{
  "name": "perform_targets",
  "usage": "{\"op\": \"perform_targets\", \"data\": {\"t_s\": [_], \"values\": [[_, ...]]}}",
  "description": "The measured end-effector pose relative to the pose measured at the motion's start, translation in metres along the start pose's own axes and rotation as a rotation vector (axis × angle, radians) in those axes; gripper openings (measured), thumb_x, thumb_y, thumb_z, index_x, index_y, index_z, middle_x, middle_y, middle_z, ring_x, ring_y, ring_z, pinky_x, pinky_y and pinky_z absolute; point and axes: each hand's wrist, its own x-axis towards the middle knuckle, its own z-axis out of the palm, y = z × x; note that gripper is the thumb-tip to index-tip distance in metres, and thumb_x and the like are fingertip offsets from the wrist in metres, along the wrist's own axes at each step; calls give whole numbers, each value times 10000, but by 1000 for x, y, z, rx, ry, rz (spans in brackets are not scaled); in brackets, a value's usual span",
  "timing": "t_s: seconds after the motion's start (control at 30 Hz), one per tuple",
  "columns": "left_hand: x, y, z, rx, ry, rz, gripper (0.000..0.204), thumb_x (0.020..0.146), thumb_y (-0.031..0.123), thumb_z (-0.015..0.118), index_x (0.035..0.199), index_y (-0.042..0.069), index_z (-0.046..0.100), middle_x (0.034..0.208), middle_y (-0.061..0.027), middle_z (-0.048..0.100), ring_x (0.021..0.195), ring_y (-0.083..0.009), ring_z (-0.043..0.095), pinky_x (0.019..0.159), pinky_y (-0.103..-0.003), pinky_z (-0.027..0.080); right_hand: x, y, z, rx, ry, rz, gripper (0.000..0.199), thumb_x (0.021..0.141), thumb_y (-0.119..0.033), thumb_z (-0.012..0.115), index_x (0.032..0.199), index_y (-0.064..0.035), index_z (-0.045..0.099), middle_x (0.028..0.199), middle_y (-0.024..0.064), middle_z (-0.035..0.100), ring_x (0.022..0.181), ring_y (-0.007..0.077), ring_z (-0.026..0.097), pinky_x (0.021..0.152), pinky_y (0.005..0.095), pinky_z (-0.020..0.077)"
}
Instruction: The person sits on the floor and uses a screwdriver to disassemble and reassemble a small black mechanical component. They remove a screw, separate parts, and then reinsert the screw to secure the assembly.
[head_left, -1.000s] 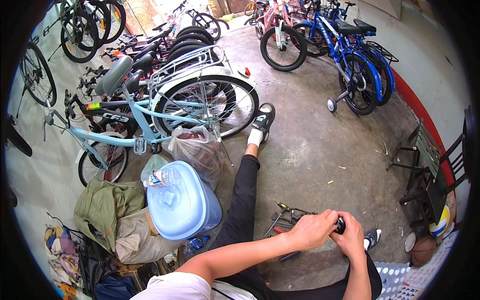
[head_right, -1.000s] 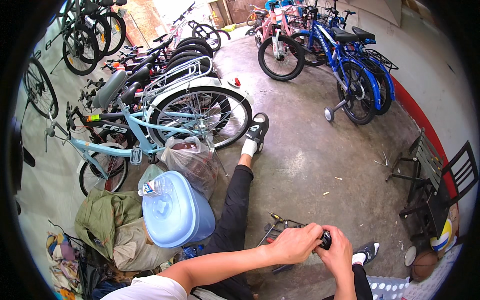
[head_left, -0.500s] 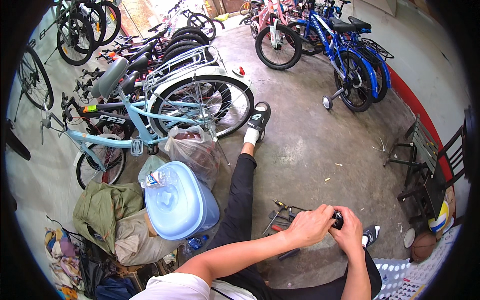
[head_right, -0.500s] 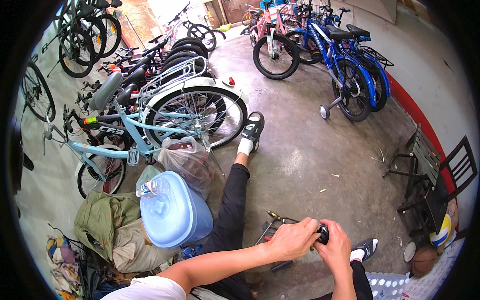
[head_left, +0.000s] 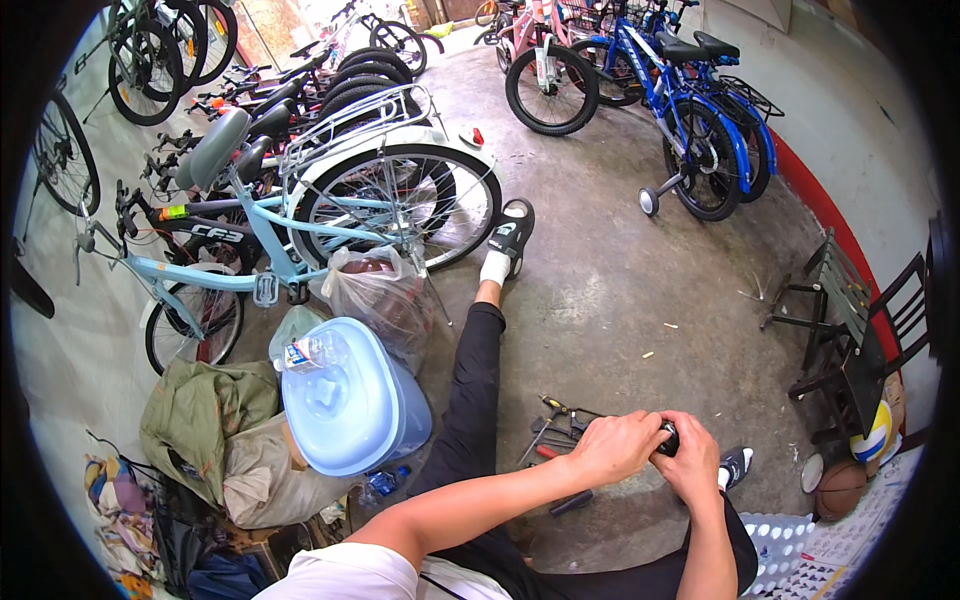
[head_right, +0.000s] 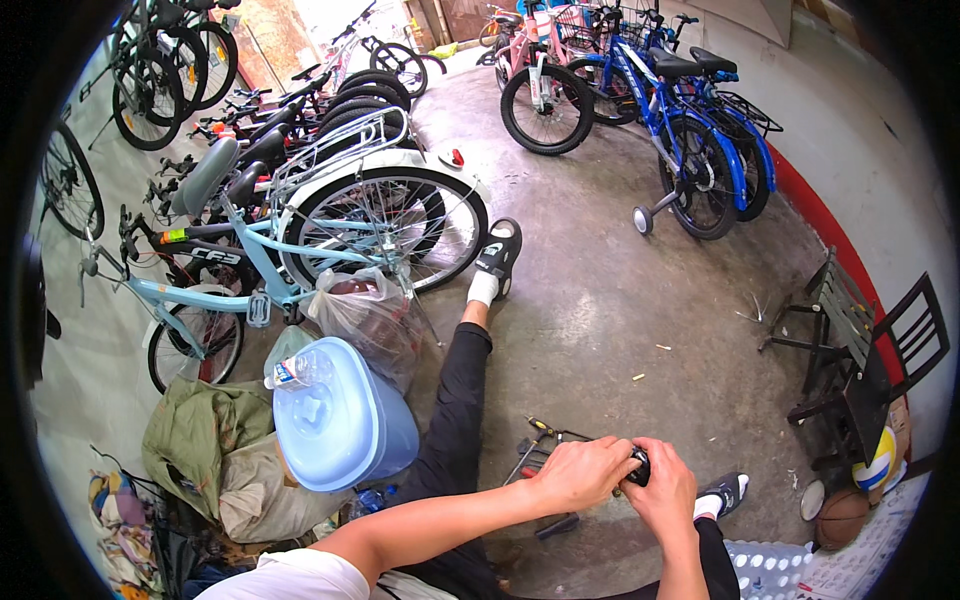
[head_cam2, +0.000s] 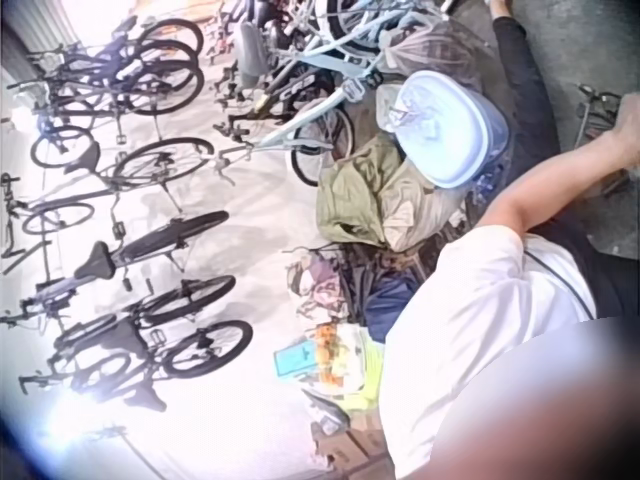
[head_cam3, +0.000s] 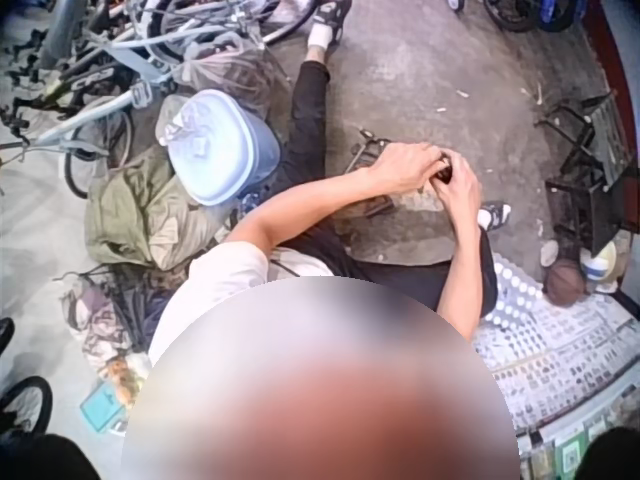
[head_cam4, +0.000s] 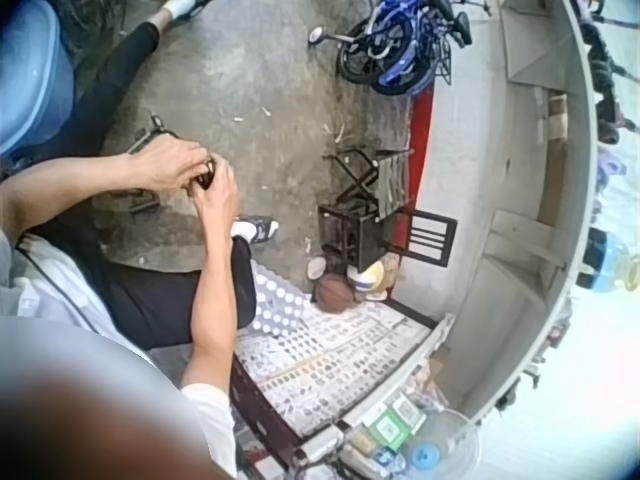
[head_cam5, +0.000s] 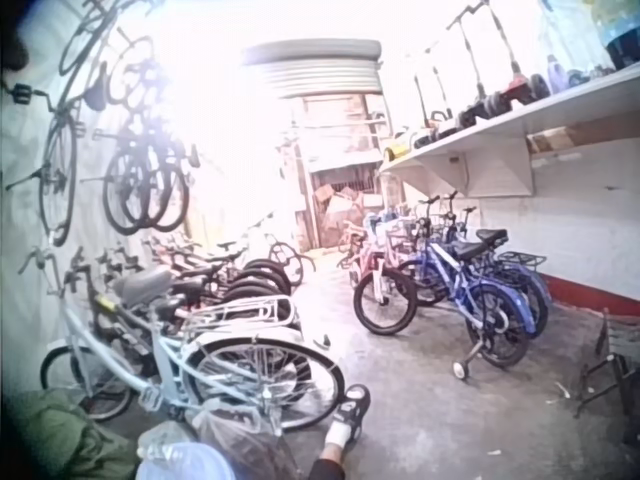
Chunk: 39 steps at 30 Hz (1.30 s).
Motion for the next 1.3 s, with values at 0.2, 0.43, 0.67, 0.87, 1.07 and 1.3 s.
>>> {"op": "perform_targets", "data": {"t_s": [0.2,0.43,0.67,0.87,1.07,1.3], "values": [[1,8,-8,-97,1,-65,279,1045,304,642,1062,47,535,967,-211,673,799,-450,687,652,-550,533,1,6,-1,3,11,19,519,737,-191,875,1215,-113,690,1149,141,728,1050,388,712,866,470,574],[3,-2,4,-47,-3,-45,279,1040,305,647,1050,43,551,967,-203,661,789,-443,688,642,-536,541,1,5,-1,-5,-13,4,533,744,-170,864,1240,-114,676,1150,146,728,1055,394,707,871,481,575],[4,3,-4,-118,70,-10,319,1042,344,649,1040,40,554,928,-188,638,779,-441,678,631,-525,535,3,7,-2,4,-32,23,548,744,-185,870,1250,-107,675,1157,153,727,1050,395,707,866,476,571],[8,-3,5,-56,13,-37,320,1047,330,631,1071,21,551,973,-202,685,816,-452,701,665,-550,557,4,5,2,4,-17,17,522,746,-178,862,1228,-97,677,1147,155,730,1054,398,704,868,474,566],[4,6,-1,-116,41,-66,316,1034,330,645,1075,31,551,1004,-205,708,839,-434,716,673,-539,571,4,1,-1,26,-17,49,481,760,-163,839,1208,-90,680,1148,156,735,1072,396,701,889,471,563],[17,6,17,-45,128,-53,265,988,334,708,954,89,614,802,-170,683,786,-412,711,632,-512,554,4,26,3,19,61,-39,475,809,-203,823,1249,-113,668,1196,142,722,1093,388,698,897,475,566]]}}
